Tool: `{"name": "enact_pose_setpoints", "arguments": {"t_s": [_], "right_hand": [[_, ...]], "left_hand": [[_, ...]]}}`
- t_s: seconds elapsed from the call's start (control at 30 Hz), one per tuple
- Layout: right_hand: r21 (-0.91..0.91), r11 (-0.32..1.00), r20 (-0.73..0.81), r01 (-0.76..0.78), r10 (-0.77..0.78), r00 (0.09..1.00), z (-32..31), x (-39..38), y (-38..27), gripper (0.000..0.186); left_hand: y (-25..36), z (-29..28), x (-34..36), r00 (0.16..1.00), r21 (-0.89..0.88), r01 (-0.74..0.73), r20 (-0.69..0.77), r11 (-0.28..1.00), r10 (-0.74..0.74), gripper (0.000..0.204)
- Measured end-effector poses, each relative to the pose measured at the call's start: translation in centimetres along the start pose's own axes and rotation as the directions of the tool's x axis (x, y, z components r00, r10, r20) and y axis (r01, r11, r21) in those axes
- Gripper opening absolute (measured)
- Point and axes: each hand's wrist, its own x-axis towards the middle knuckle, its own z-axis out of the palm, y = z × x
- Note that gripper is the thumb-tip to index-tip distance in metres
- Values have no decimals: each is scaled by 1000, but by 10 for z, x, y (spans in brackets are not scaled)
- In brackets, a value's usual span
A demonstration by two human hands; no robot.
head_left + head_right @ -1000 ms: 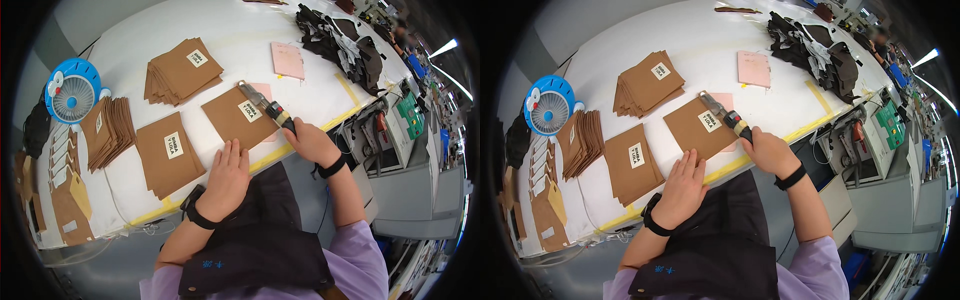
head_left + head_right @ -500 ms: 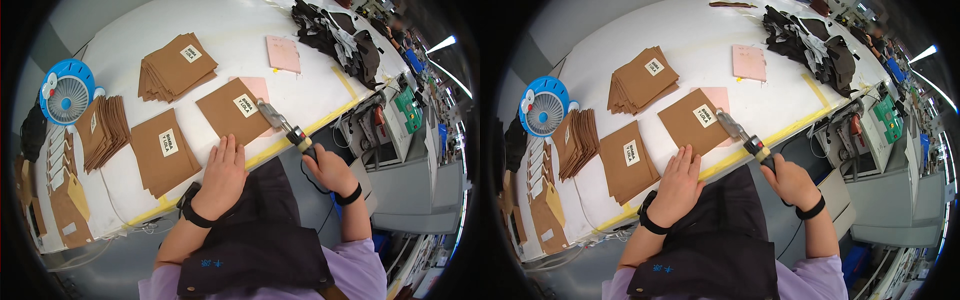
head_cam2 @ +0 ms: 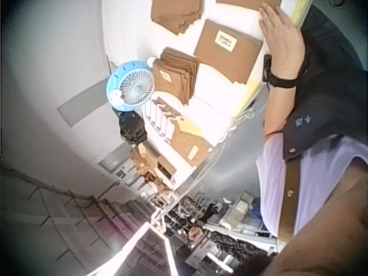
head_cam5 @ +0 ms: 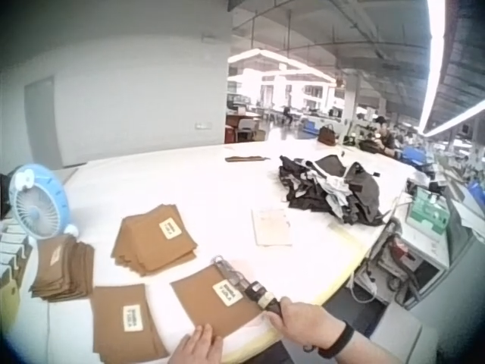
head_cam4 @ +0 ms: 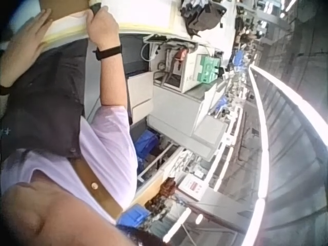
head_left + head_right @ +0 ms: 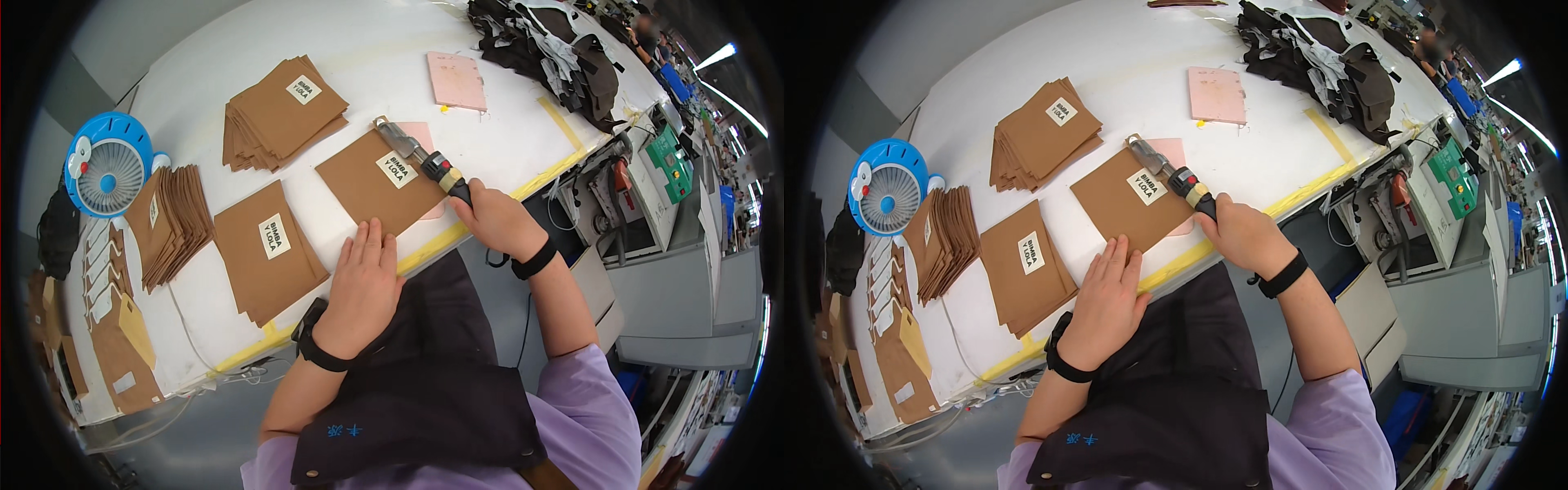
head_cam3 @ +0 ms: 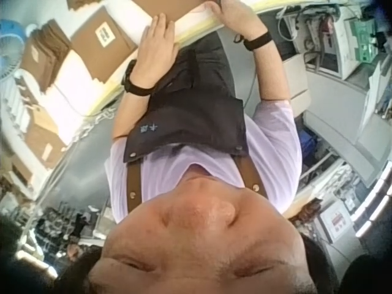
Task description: The recorder uses a handheld heated tool to press and crease the edges of labeled leather pieces in a workshop.
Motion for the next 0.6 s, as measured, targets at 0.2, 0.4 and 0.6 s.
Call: {"name": "enact_pose_setpoints", "arguments": {"t_s": [0.2,0.4,0.6], "right_hand": [[7,996,32,-93,93,995,-8,-78,2,40],[-62,986,97,-157,162,982,-21,-103,-4,40],[-20,999,30,-36,37,999,-14,-35,-9,41]], "left_hand": [[-1,1,-4,1000,22,5,-3,1000,-5,63],[-3,0,-3,1000,25,3,13,1000,-3,63],[-9,-9,-1,1000,31,-25,-12,999,26,62]]}}
